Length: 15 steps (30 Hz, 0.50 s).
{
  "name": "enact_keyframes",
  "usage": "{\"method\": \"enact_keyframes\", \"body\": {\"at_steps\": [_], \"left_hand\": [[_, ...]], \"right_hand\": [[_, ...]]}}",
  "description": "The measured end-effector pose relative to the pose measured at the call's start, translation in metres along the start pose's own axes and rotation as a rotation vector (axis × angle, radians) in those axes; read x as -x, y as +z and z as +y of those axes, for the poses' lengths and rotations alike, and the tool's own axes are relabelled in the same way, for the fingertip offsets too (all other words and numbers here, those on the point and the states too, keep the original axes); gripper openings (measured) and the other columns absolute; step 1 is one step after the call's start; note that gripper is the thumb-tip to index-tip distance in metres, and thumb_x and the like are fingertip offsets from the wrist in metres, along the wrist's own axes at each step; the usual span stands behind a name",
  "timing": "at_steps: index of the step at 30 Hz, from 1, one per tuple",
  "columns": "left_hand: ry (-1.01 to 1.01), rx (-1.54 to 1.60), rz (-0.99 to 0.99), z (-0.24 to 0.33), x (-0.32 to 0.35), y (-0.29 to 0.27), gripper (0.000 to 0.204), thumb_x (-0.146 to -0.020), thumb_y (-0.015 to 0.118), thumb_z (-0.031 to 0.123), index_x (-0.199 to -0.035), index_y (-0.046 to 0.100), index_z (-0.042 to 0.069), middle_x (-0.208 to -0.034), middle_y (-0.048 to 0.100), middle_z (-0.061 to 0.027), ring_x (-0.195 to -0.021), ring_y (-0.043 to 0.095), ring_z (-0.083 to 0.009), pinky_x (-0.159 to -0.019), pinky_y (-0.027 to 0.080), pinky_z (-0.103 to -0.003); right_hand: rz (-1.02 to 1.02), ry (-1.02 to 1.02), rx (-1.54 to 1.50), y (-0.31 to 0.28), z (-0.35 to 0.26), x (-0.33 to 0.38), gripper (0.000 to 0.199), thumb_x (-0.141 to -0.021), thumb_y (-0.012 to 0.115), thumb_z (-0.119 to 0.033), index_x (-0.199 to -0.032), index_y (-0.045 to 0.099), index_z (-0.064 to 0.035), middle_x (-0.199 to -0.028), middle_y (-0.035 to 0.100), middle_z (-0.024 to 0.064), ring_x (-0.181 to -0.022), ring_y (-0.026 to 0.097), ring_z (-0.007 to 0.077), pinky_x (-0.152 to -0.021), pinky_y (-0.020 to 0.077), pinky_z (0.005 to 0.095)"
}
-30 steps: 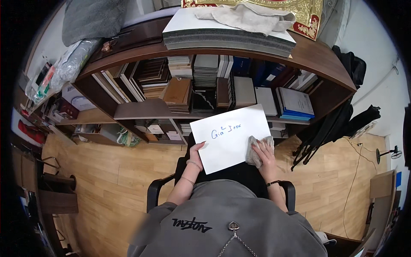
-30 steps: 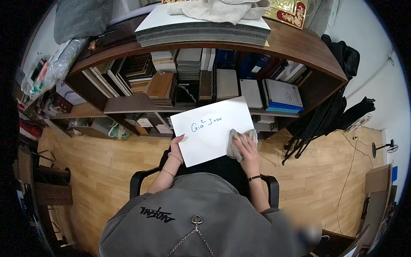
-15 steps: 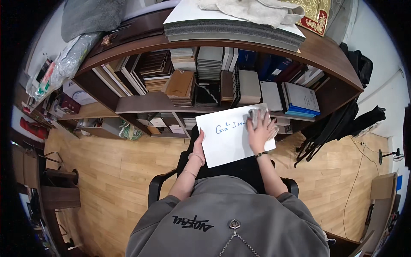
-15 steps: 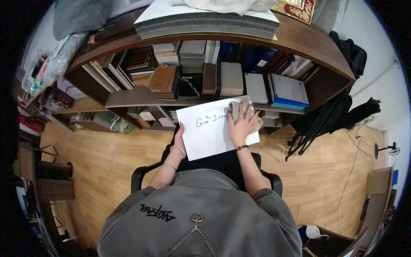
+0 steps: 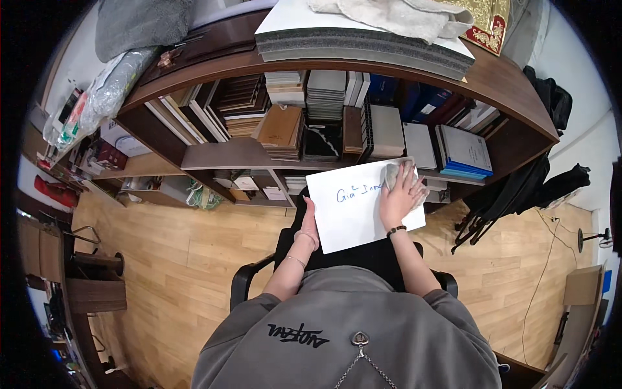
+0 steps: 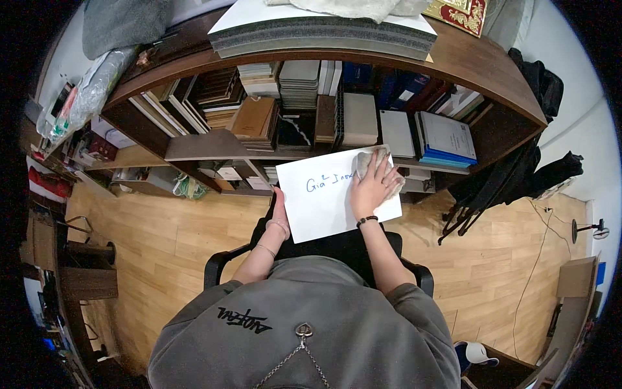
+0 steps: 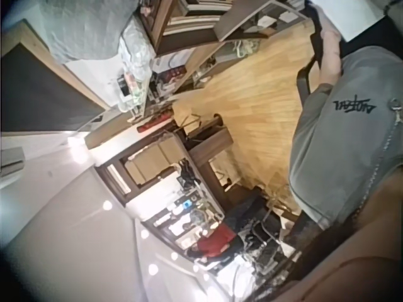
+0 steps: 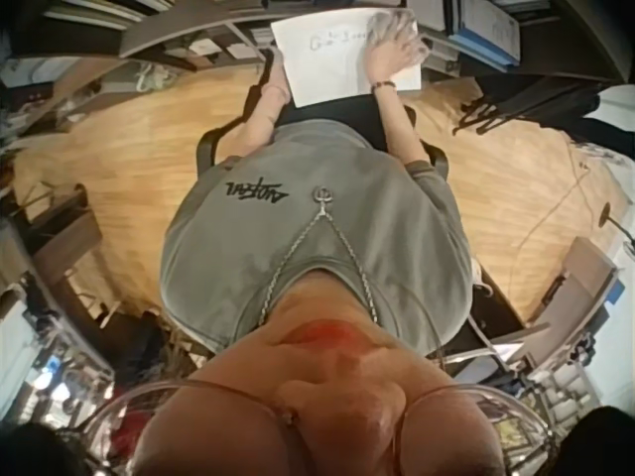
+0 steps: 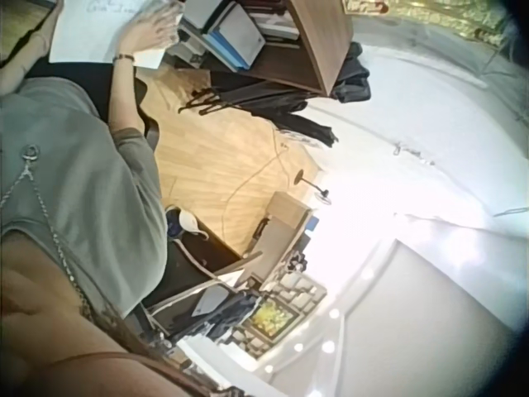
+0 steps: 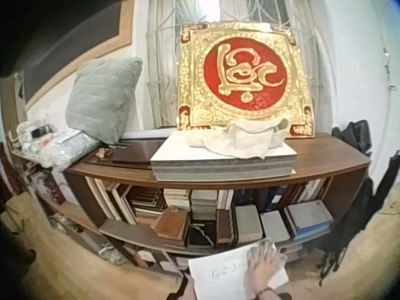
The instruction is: Cleaning a decorative gold plaque and several folders with a cloth.
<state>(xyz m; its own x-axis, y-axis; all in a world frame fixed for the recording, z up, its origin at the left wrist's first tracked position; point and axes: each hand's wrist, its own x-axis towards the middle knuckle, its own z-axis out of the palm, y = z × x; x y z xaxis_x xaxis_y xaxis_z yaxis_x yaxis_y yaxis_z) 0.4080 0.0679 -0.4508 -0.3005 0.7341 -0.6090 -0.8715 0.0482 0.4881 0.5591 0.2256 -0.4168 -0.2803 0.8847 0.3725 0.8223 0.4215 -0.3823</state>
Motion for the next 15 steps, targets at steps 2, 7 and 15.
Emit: {"method": "enact_keyframes", "body": {"at_steps": [2, 7, 15], "left_hand": [[-0.004, -0.001, -0.024, -0.002, -0.004, 0.003, 0.101, -0.071, 0.046, 0.085, -0.142, 0.041, 0.015, -0.139, 0.049, -0.008, -0.125, 0.046, -0.0304, -0.103, 0.038, -0.044], [-0.054, 0.086, 0.022, 0.006, 0.013, 0.01, 0.107, -0.065, 0.05, 0.087, -0.142, 0.041, 0.014, -0.138, 0.05, -0.0082, -0.125, 0.046, -0.0312, -0.104, 0.038, -0.045], [-0.033, 0.019, -0.024, 0.001, -0.002, 0.007, 0.103, -0.067, 0.052, 0.085, -0.142, 0.042, 0.015, -0.139, 0.05, -0.0076, -0.125, 0.046, -0.0303, -0.104, 0.037, -0.045]], "right_hand": [[0.03, -0.077, 0.05, 0.012, -0.021, 0.011, 0.067, -0.082, 0.06, -0.027, -0.145, 0.038, -0.0193, -0.156, 0.023, 0.0093, -0.143, 0.016, 0.0384, -0.116, 0.0058, 0.0554], [-0.31, -0.677, -0.092, -0.005, -0.045, 0.036, 0.061, -0.082, 0.061, -0.027, -0.141, 0.045, -0.0228, -0.153, 0.032, 0.005, -0.143, 0.018, 0.0376, -0.117, 0.0069, 0.0554], [-0.021, -0.193, -0.047, -0.005, 0.011, 0.012, 0.056, -0.085, 0.056, -0.027, -0.14, 0.048, -0.0221, -0.154, 0.031, 0.0061, -0.143, 0.02, 0.0361, -0.116, 0.0051, 0.0555]]}}
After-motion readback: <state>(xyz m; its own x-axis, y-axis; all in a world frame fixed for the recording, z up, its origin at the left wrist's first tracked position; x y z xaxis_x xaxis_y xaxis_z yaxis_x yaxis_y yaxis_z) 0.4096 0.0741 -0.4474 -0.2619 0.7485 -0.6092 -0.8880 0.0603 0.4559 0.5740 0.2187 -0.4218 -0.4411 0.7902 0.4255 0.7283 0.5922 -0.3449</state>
